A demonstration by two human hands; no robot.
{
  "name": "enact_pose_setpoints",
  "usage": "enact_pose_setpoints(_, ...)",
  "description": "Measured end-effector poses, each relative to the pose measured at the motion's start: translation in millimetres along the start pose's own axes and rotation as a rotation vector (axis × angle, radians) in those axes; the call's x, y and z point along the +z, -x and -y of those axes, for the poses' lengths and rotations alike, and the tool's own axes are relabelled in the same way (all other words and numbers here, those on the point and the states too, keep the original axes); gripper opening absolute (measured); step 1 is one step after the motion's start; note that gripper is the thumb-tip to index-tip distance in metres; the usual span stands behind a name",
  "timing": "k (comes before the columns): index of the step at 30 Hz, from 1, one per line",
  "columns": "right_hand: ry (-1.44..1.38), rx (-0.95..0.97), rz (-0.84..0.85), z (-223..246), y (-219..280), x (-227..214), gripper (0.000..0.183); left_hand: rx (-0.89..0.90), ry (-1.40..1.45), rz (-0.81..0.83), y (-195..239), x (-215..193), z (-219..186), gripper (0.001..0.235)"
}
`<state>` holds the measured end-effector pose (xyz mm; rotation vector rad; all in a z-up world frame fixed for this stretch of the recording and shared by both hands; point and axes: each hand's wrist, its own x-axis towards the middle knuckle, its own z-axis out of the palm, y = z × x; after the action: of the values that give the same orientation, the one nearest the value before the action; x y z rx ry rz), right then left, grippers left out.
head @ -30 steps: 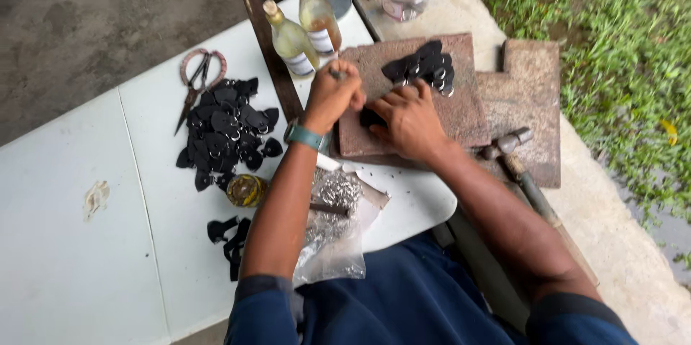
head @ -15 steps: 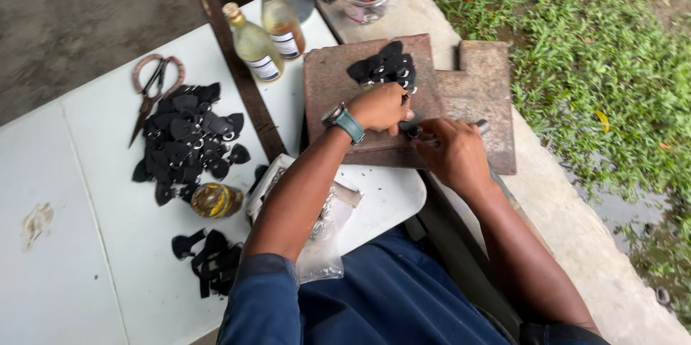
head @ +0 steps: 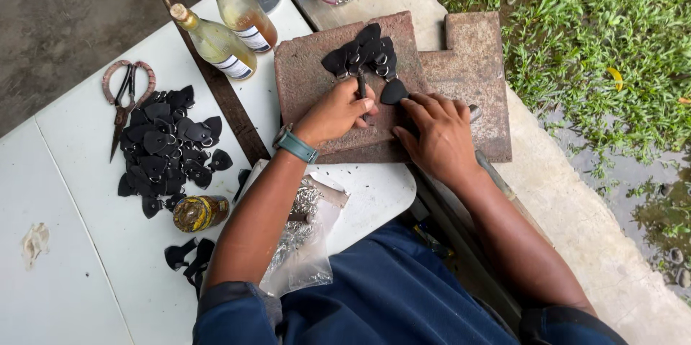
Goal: The person assembles black leather keychains by inserting metal rings into the leather pieces. They use a hammer to strike the rings on a wooden block to secure them. The person handles the leather pieces, metal rings, and hammer throughout the process.
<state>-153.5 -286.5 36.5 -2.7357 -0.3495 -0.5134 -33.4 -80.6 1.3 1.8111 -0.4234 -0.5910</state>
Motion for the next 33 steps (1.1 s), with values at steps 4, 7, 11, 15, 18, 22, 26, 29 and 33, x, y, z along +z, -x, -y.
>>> enact_pose_setpoints(4, 0.006, -0.035, 0.060, 13, 2, 2, 0.044, 0.197, -0.370, -0.142, 18, -9, -6, 0.020)
enact_pose_setpoints(7, -0.049, 0.010, 0.065, 17, 4, 1, 0.044, 0.051, -0.312, -0.118, 25, -15, -12, 0.027)
enact_pose_setpoints(11, 0.022, -0.016, 0.023, 15, 10, 1, 0.048, 0.056, 0.005, -0.085, 24, -11, -8, 0.029)
enact_pose_setpoints(15, 0.038, -0.068, 0.010, 14, -3, 3, 0.047, 0.083, 0.226, -0.065, 15, -12, -1, 0.027)
enact_pose_setpoints(18, 0.033, -0.046, 0.070, 15, -1, 5, 0.042, 0.077, 0.330, -0.046, 12, -6, 9, 0.023)
enact_pose_setpoints(22, 0.016, -0.062, 0.092, 19, 1, 9, 0.041, 0.108, 0.348, -0.023, 6, 6, 14, 0.020)
enact_pose_setpoints(26, 0.007, -0.065, 0.082, 25, 6, 2, 0.043, 0.269, 0.066, -0.140, -6, 20, 14, 0.020)
enact_pose_setpoints(29, -0.044, -0.055, 0.029, 22, 20, -20, 0.045, 0.300, -0.163, -0.213, -9, 24, 14, 0.020)
enact_pose_setpoints(33, 0.033, 0.251, 0.182, -7, 44, -50, 0.052, 0.299, -0.045, -0.147, -13, 18, 12, 0.018)
